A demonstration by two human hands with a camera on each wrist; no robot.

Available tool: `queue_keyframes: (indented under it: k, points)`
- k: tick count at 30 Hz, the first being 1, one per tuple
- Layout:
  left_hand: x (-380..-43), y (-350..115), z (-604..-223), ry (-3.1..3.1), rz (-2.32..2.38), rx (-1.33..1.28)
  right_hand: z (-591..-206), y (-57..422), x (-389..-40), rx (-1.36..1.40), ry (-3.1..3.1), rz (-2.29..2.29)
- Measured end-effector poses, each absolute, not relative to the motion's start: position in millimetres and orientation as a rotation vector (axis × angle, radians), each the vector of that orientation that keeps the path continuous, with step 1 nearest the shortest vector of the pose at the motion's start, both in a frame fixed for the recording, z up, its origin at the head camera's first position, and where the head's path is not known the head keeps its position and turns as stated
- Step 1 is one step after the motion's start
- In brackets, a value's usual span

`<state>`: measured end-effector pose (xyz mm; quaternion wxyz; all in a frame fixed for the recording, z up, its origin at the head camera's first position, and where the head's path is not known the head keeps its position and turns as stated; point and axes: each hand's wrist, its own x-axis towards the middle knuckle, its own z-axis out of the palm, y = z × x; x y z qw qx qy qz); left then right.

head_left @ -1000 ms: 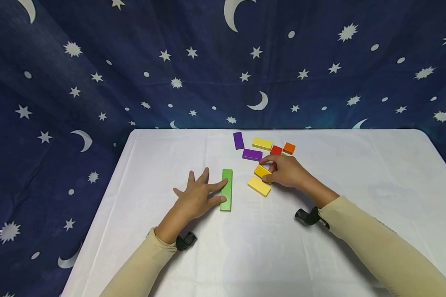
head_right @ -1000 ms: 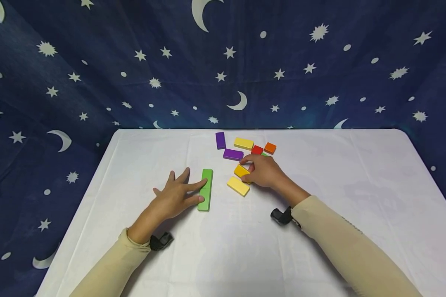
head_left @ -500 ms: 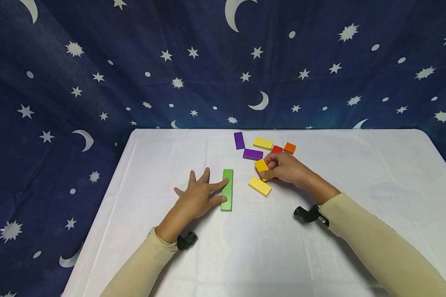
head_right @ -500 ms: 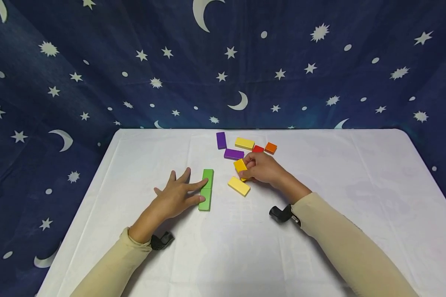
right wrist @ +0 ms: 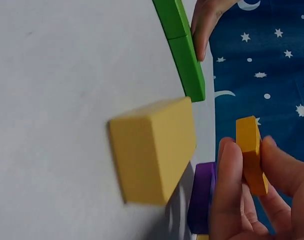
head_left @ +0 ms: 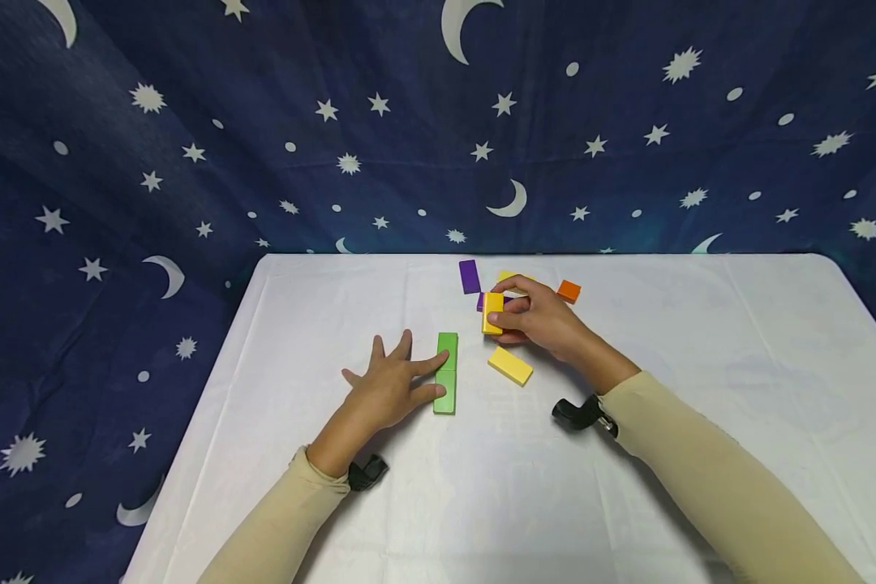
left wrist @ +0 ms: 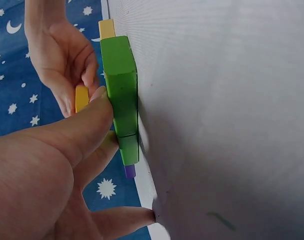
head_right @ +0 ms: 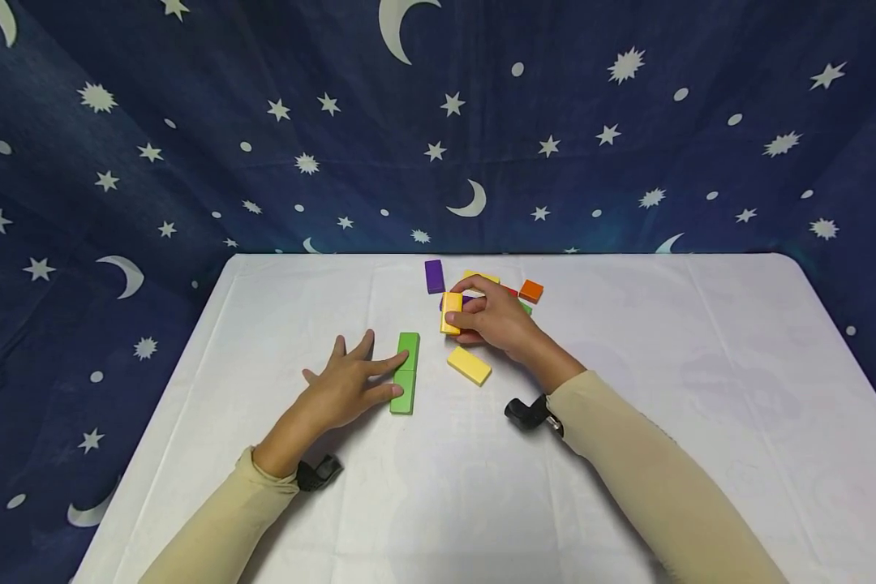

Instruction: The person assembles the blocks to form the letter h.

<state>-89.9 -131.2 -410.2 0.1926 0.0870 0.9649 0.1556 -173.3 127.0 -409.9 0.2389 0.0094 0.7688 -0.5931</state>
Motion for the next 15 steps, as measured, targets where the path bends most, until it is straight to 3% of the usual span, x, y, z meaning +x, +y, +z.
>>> queue_keyframes:
  k: [15]
  points:
    - [-90.9, -131.3, -410.4, 2.698, 0.408, 0.234, -417.7, 85.3, -181.2, 0.044, 2.136, -1.743]
